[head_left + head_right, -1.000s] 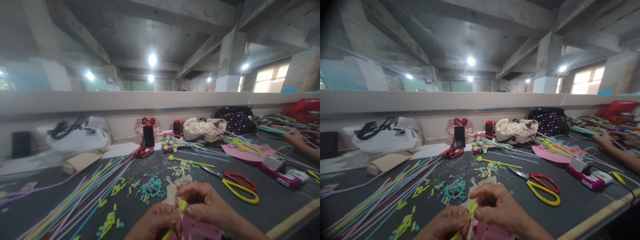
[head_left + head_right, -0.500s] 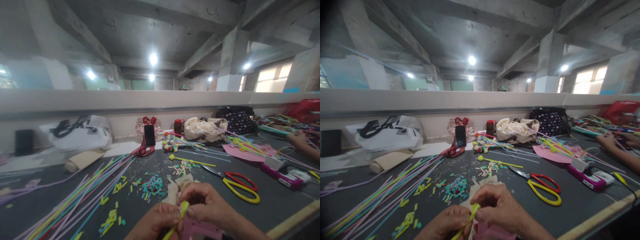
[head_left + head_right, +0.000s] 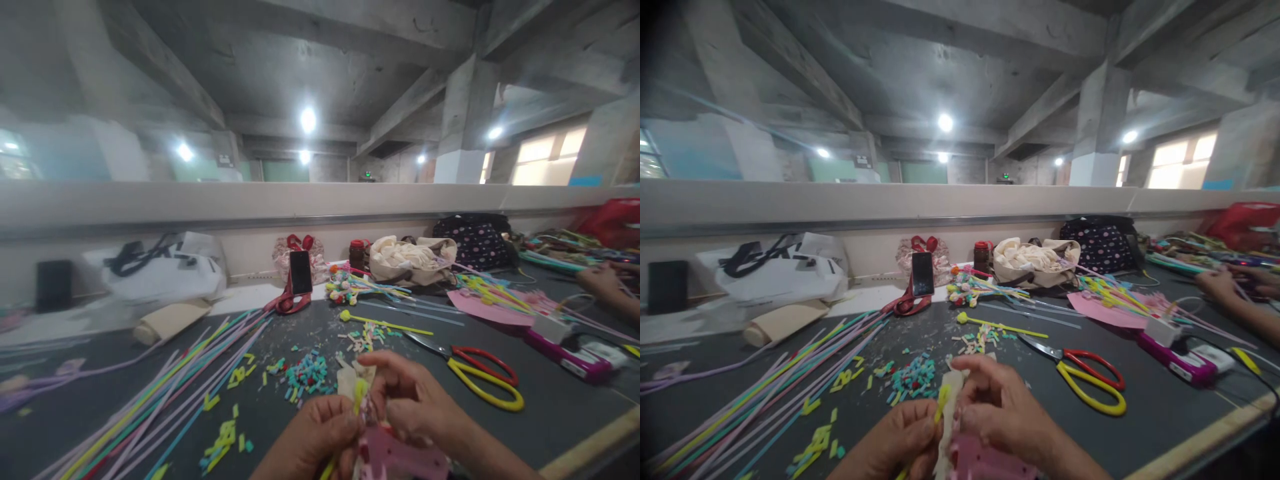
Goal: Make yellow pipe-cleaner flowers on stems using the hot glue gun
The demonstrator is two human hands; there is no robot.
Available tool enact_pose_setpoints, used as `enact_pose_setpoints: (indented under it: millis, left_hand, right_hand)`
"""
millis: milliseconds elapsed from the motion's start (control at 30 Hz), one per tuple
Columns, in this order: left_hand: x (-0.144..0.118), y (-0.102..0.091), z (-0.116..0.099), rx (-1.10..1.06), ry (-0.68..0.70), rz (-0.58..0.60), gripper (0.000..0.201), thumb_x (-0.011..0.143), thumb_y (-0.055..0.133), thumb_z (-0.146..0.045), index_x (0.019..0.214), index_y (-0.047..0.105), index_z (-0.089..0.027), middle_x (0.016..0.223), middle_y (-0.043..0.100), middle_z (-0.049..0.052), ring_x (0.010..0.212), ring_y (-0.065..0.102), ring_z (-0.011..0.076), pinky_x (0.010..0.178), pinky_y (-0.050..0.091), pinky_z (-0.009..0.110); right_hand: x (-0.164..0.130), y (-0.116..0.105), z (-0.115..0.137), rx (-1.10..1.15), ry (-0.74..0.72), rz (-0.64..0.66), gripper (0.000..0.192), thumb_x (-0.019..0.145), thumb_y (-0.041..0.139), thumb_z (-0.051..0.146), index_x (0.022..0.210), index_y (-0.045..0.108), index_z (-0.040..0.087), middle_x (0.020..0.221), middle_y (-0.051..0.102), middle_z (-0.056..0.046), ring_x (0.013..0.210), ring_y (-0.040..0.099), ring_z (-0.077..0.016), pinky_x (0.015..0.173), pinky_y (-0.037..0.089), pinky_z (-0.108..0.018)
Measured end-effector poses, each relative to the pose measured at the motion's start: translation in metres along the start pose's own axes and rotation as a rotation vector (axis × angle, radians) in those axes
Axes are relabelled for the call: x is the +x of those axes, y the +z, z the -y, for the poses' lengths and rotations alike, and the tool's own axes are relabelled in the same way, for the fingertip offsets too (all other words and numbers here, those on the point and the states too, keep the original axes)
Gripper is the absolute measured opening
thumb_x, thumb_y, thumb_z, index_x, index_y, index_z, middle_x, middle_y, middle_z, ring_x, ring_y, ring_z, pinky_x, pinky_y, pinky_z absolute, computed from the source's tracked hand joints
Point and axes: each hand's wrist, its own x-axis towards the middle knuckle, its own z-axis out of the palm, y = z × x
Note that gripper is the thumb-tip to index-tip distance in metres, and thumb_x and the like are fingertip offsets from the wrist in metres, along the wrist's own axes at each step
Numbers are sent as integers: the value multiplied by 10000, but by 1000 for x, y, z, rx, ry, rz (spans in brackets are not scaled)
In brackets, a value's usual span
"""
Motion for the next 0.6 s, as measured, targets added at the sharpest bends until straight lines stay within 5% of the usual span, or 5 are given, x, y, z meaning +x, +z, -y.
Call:
enact_pose_setpoints:
  millis: [133,367,600]
  left_hand:
    - [-5,3,-10,-104,93,-113,298,547,710,-382,566,557,-127,471,560,-11,335,413,43,367,270,164]
    - [-6,5,-13,-148,254,-221,253,568,697,-359,622,627,-122,532,549,-15,417,452,52,433,315,167]
    - [-2,-4,-5,-142,108,-157,295,577,686,-408,629,629,-124,480,549,-10,380,447,56,402,285,161]
  right_hand:
    - [6,4,-13,124,45,-196,189,662,631,334,715,560,167,465,446,80,351,302,-36,362,238,-165]
    - [-1,18,-18,-52,143,-99,269,734,557,376,584,497,161,493,433,54,417,361,-61,402,259,-179]
    - [2,15,-11,-68,86,-128,379,768,495,428,500,413,173,381,338,83,326,253,-42,324,165,-176]
